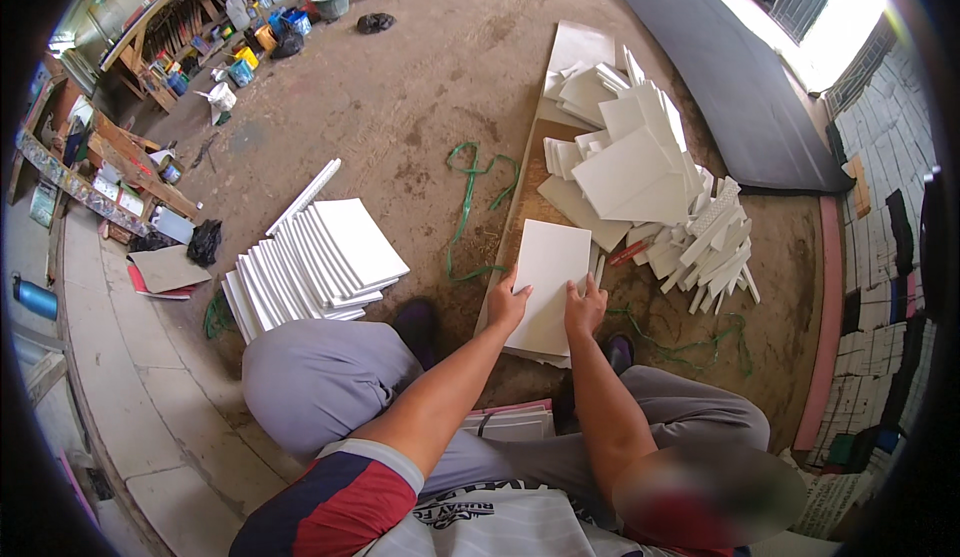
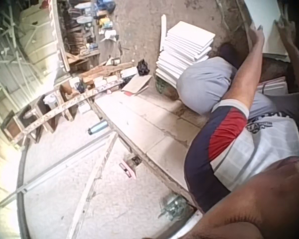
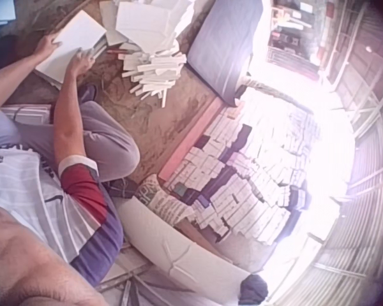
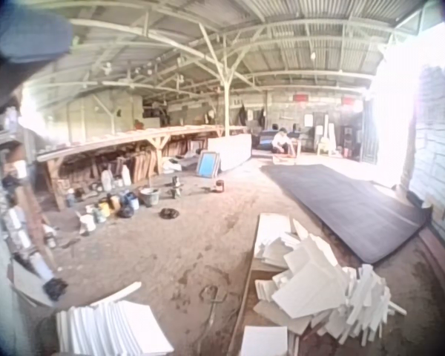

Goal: The person sits on the floor and uses a utility knife to trim the edges of white rectangular plastic sheets. They repeatedly pick up sheets, cut along the edges, and stack the trimmed pieces. A green strap is briefly handled and set aside.

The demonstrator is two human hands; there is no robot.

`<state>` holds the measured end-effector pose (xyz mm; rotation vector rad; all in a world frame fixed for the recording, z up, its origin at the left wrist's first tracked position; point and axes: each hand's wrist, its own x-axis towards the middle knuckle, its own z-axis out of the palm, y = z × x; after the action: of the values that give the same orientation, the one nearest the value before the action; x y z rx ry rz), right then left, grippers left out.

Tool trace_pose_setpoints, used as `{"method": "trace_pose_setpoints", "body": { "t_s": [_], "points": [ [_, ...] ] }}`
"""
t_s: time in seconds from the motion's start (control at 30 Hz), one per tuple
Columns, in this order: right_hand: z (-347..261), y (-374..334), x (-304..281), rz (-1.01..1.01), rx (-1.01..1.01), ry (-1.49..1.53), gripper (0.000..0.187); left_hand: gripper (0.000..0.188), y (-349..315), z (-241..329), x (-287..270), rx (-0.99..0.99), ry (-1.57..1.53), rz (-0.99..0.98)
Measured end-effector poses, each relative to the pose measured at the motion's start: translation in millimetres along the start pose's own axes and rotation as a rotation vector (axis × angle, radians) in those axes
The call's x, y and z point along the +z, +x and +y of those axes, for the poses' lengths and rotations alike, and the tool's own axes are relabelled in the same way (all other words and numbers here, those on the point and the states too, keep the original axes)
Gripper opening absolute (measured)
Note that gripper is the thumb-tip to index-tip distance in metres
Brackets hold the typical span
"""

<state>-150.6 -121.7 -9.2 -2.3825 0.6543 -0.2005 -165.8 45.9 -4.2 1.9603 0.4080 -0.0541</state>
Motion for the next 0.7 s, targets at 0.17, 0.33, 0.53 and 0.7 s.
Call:
{"method": "trace_pose_setpoints", "body": {
  "t_s": [0.17, 0.33, 0.53, 0.7],
  "points": [
    [2.4, -1.8, 3.7, -0.007, 0.004, -0.014, 0.060, 0.072, 2.3, -5.3, 3.1, -0.019, 0.030, 0.000],
    [-38.7, -6.9, -12.1, 0.000, -0.033, -0.232, 0.071, 0.074, 14.2, -2.7, 2.1, -0.067, 0.043, 0.009],
    [-69.6, 25.1, -2.9, -0.418, -1.169, -0.219, 0.063, 0.069, 15.4, -2.1, 9.4, -0.090, 0.090, 0.020],
    [-63.0, 97.3, 18.7, -0.187, -0.697, -0.364, 0.064, 0.066, 7.0, 13.5, 8.0, -0.140, 0.134, 0.014]
  ]
}}
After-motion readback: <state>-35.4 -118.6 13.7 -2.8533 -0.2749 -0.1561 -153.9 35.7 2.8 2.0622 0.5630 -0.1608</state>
